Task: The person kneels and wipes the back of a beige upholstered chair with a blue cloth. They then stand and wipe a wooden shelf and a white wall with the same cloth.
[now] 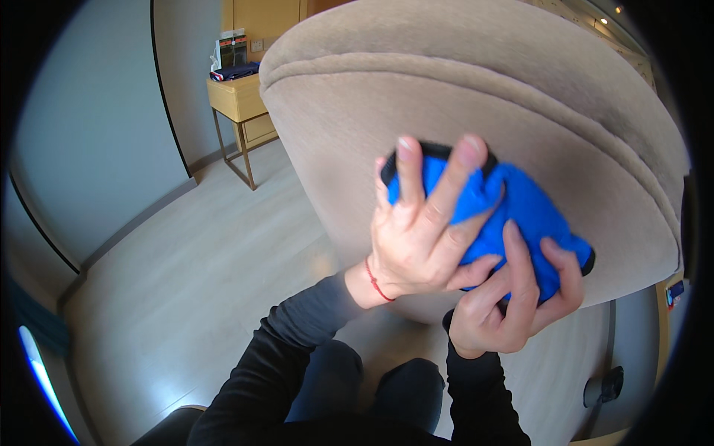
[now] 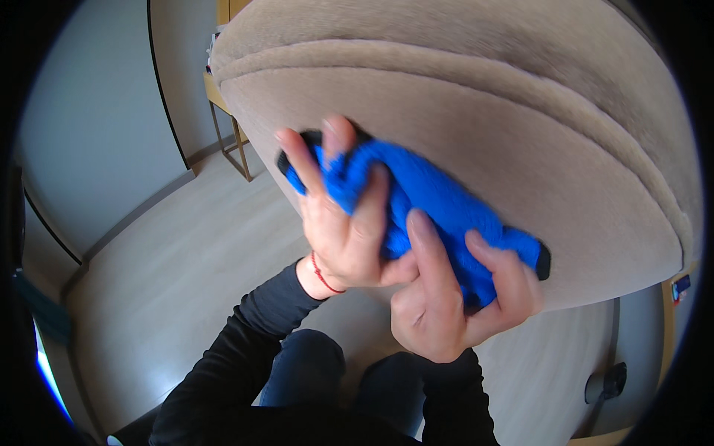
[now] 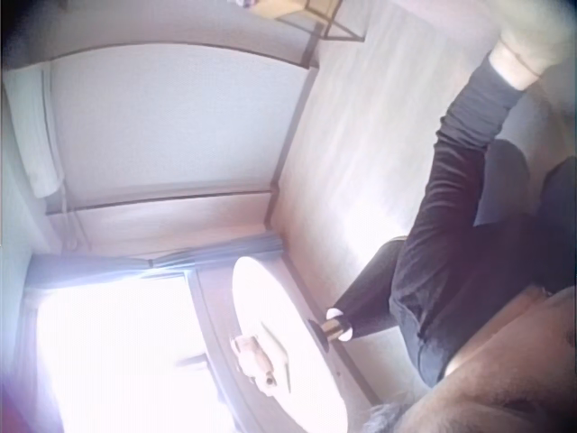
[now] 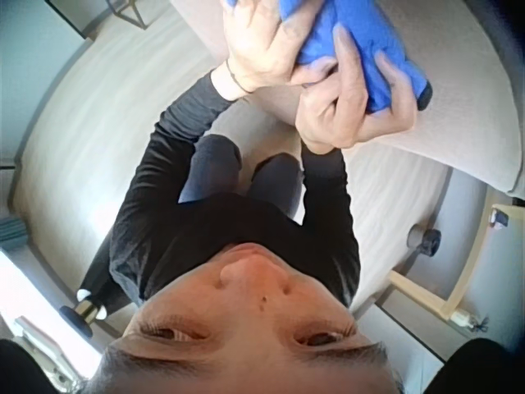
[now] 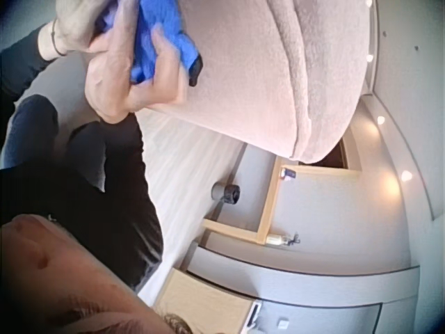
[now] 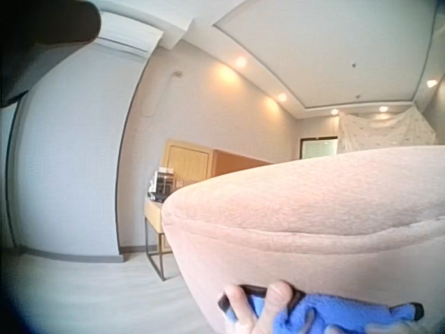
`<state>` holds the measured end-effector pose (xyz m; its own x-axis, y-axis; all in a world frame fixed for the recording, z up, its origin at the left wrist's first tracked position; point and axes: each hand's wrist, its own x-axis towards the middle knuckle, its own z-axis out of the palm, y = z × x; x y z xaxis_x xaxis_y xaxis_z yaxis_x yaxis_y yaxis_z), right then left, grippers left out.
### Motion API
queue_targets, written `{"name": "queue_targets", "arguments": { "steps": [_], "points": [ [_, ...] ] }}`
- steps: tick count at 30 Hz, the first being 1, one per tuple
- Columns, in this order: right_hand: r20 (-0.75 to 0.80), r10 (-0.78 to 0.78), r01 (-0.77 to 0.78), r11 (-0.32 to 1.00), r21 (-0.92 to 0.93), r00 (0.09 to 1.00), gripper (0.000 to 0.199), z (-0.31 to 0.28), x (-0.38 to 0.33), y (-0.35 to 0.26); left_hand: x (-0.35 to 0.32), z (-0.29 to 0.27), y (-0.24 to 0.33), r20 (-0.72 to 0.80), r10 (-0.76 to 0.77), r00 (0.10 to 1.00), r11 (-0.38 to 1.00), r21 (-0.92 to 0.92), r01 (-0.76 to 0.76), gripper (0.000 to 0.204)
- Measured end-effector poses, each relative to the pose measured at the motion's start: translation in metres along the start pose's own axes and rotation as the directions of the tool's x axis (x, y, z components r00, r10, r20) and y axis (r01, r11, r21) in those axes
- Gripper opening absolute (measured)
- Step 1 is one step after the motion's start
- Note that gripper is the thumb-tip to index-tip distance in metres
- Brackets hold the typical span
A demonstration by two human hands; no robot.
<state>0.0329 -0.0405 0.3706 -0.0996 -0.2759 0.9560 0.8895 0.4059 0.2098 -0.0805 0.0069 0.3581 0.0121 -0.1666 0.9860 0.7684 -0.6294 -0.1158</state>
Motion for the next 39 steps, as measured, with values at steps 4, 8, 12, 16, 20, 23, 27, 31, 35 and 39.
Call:
{"name": "queue_targets", "arguments": {
  "steps": [4,8,12,16,20,23,27,31,35,39],
  "points": [
    [0.007,-0.071,0.070,0.994,0.081,0.997,0.023,0.030,0.018,-0.013,0.015,0.010,-0.053,-0.236,0.107,0.966,0.994,-0.004,-0.111,0.063],
    [0.094,-0.078,0.069,0.993,0.099,0.993,0.018,0.068,0.028,-0.036,0.011,0.005,-0.092,-0.180,-0.066,0.981,0.994,-0.098,0.049,0.071],
    [0.111,-0.074,0.061,0.992,0.110,0.991,0.021,0.094,0.017,-0.061,-0.013,0.004,-0.110,-0.138,-0.242,0.960,0.969,-0.080,0.233,0.066],
    [0.255,-0.076,0.050,0.993,0.107,0.964,0.026,0.101,-0.039,-0.063,-0.078,0.015,-0.113,-0.095,-0.375,0.922,0.926,-0.094,0.367,0.063],
    [0.482,-0.094,0.069,0.995,0.068,0.871,0.029,0.067,-0.129,-0.051,-0.183,0.015,-0.093,0.120,-0.445,0.887,0.885,-0.089,0.456,0.075],
    [0.560,-0.108,0.031,0.989,0.145,0.821,0.031,0.044,-0.185,-0.035,-0.250,0.010,-0.069,0.297,-0.409,0.863,0.884,-0.106,0.456,0.081],
    [0.605,-0.070,-0.102,0.964,0.247,0.793,0.029,0.022,-0.198,-0.017,-0.265,0.003,-0.037,0.444,-0.387,0.808,0.854,-0.158,0.496,0.085],
    [0.437,0.008,-0.103,0.976,0.193,0.900,0.031,0.020,-0.151,-0.006,-0.198,0.021,-0.033,0.272,-0.352,0.895,0.888,-0.204,0.412,0.084],
    [0.303,-0.021,-0.010,0.995,0.100,0.953,0.024,0.020,-0.134,0.008,-0.155,0.036,-0.027,0.131,-0.255,0.958,0.938,-0.208,0.278,0.056],
    [0.329,-0.049,0.000,0.989,0.148,0.943,0.022,0.020,-0.200,0.021,-0.202,0.039,-0.024,0.311,-0.113,0.944,0.979,-0.129,0.159,0.036]
  ]
}}
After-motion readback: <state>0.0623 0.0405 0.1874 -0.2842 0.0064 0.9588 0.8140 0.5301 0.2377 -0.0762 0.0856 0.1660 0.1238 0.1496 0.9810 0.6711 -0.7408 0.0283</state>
